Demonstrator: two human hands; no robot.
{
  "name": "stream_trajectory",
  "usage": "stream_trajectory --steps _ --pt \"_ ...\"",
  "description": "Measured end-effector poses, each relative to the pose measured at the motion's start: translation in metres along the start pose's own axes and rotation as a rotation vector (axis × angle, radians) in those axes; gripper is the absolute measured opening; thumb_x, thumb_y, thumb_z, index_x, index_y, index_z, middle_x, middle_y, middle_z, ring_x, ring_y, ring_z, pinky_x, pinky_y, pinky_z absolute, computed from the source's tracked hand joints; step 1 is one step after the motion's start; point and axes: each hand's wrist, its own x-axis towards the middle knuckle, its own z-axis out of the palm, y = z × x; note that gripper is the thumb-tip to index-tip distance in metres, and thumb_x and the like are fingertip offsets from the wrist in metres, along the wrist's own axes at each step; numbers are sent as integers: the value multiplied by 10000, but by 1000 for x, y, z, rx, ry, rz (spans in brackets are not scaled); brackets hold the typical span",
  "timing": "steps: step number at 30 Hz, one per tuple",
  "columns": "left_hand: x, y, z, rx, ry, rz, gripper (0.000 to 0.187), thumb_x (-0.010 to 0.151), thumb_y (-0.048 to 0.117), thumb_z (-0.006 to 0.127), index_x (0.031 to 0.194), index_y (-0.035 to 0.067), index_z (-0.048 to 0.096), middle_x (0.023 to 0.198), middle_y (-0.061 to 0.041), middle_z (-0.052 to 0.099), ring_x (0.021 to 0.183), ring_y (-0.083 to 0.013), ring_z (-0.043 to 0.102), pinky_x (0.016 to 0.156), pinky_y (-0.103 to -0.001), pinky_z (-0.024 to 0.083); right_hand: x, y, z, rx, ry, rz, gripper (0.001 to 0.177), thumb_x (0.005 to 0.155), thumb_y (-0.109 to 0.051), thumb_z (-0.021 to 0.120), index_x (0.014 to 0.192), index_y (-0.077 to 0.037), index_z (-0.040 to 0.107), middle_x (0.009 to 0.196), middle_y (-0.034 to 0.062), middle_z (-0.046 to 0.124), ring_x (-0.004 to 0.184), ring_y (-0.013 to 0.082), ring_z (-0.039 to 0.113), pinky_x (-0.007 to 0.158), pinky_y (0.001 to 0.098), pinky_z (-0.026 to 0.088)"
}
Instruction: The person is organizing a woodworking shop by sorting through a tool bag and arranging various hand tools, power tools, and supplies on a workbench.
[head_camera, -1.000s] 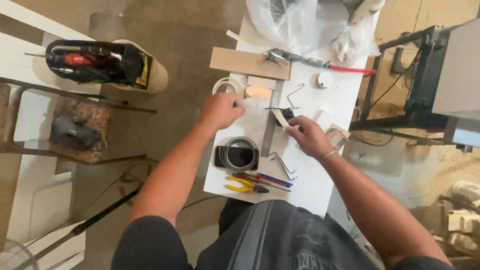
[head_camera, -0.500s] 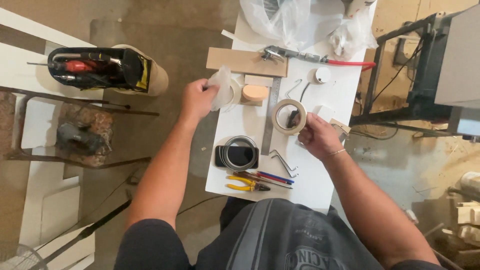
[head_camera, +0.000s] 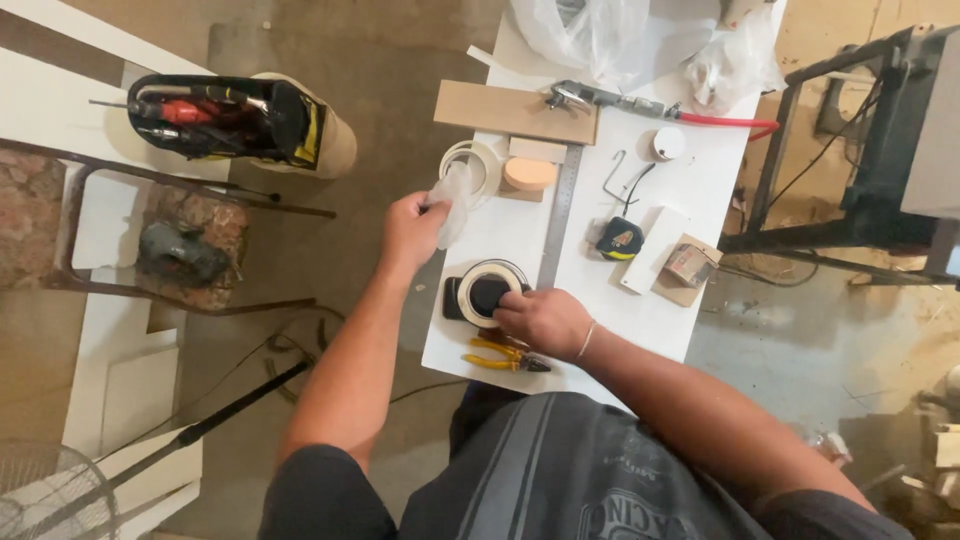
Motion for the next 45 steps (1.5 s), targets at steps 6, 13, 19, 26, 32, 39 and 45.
stream_trajectory --steps 6,13,19,26,32,39,45 --pt "-54 42 -6 129 -93 -41 282 871 387 717 1000 145 782 886 -95 753 935 -264 727 813 -395 559 -12 11 5 108 141 391 549 857 -375 771 1355 -219 600 1208 -5 678 903 289 713 722 455 600" --pt "-90 81 27 308 -622 122 292 808 296 659 1017 131 780 918 -130 770 970 -337 726 878 -434 549 0 38 -25 621 1 1033 532 795 -435 841 1302 -420 682 752 -61 710 723 118 667 747 294 546" --pt "-8 106 50 612 -396 299 662 832 538 700 1429 304 533 1183 -108 740 1189 -353 682 983 -543 546 -22 49 -51 599 233 1231 256 885 -224 782 1136 -177 775 886 60 761 851 246 719 853 408 545" --pt "48 107 72 934 -259 819 326 900 383 632 1124 147 619 790 -145 742 843 -384 769 763 -516 608 -59 31 -63 574 263 1300 236 879 -198 763 1101 -123 787 889 108 764 888 250 710 874 432 539" --pt "37 103 65 809 -145 1103 228 860 274 641 685 155 556 546 -61 605 551 -316 679 518 -409 535 -101 34 -50 622 361 1320 218 898 -175 748 1096 -86 766 936 160 766 949 310 712 947 485 523" --pt "14 66 53 803 -588 386 376 764 508 680 925 171 727 885 -115 750 1000 -379 714 884 -494 558 -107 42 -48 637 359 1358 207 902 -176 735 1097 -121 781 943 130 773 953 293 712 959 470 521" --pt "21 96 21 761 -141 98 604 881 570 666 1353 198 602 1204 -148 737 1176 -373 684 981 -529 538 -69 28 -76 656 259 1329 273 908 -180 729 1167 -103 765 983 158 775 971 319 717 958 476 525"
